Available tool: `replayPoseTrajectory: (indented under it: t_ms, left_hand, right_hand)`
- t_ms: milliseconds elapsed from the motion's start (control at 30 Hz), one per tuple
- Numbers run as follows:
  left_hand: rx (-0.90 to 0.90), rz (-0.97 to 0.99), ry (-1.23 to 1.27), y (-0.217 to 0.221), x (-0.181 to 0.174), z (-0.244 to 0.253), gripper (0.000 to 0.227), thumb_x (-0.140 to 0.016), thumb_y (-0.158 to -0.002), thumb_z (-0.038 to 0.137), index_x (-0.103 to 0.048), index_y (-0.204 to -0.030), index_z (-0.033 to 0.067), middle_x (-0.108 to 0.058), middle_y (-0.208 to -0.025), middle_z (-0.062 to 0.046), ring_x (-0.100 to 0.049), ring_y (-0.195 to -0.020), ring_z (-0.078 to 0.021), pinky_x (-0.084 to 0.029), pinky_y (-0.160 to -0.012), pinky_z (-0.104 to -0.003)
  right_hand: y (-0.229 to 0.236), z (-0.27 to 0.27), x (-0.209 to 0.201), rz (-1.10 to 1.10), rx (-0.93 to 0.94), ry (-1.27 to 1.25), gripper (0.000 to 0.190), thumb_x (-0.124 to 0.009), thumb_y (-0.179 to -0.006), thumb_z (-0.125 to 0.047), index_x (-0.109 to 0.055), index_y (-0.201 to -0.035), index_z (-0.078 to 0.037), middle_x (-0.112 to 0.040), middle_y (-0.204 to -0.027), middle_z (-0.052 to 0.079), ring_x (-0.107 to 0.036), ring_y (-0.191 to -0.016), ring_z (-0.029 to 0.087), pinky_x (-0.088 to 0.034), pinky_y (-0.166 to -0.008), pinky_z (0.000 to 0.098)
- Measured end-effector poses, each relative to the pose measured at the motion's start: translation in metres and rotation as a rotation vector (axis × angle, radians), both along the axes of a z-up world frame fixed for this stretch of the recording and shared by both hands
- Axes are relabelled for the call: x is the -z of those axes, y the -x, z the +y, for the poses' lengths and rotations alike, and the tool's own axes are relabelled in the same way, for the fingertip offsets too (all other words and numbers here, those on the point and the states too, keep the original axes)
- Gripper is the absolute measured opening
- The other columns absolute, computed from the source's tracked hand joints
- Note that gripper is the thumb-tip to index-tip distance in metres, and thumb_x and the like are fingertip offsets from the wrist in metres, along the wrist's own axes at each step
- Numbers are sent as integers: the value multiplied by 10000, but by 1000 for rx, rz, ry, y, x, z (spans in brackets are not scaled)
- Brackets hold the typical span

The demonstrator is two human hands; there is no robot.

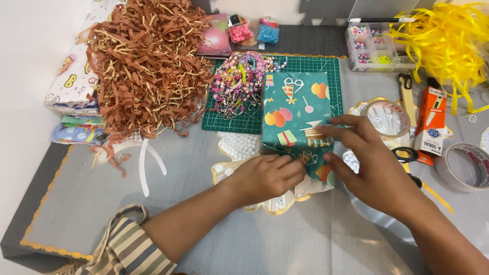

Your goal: Wrapping a small box with decorative paper using tape and scissors

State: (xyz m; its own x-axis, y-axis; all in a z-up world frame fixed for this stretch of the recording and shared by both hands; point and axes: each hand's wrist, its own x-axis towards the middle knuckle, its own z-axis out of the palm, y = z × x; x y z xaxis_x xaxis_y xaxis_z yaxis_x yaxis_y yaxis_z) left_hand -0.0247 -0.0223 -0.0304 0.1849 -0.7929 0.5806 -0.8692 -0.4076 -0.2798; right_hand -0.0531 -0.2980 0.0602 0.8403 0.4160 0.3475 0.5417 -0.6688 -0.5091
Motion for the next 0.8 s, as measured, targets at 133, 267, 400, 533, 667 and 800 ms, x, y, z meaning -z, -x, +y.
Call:
replayPoseTrajectory:
  t_ms: [133,267,400,533,667,800]
  left_hand:
    - [-51,157,-30,-1,5,4,250,-723,-1146,131,-740,-1390,78,-718,-1244,-35,-730,-1033,-246,-659,-760,-415]
    - [-64,220,-40,-1,7,5,453,-692,-1126,83,-666,-1578,81,-757,-1358,-58,-743,-1140,-258,-666,-825,-434]
    - [-122,213,-57,2,-3,5,621,-635,-1118,87,-572,-1735,126,-743,-1283,4,-712,-1058,-202,-655,-848,-387]
    - [-141,256,-53,4,-13,0,609,-608,-1134,96,-568,-1740,126,-724,-1227,3,-684,-1060,-229,-636,-847,-388]
    - [-104,277,-54,2,-13,0,578,-623,-1156,76,-576,-1732,88,-720,-1206,-28,-665,-1030,-254,-625,-804,-414]
    - [-60,287,-39,3,-17,1,596,-657,-1142,18,-593,-1728,108,-719,-1168,-12,-622,-986,-255,-605,-742,-409]
  right_hand:
    - [10,-15,6,124,390,149,337,-810,-1044,-371,-651,-1229,-138,-755,-1226,31,-826,-1089,241,-604,-825,488]
    - [13,-20,30,418,348,186,312,-814,-978,-578,-859,-913,-276,-854,-845,-83,-776,-800,138,-562,-768,362]
    - [21,-19,65,312,180,-12,281,-695,-1090,-364,-883,-936,-225,-766,-752,-22,-650,-668,183,-501,-696,372]
    - [22,-24,74,269,88,-43,261,-664,-1057,-291,-865,-903,-227,-679,-718,-7,-646,-638,190,-487,-660,386]
    - [14,-27,79,186,-34,-93,341,-699,-1034,-229,-596,-717,-154,-584,-646,8,-567,-646,224,-441,-672,406]
    - [14,-21,63,180,-142,-250,465,-786,-996,-125,-524,-613,-99,-542,-729,22,-550,-725,213,-405,-664,392]
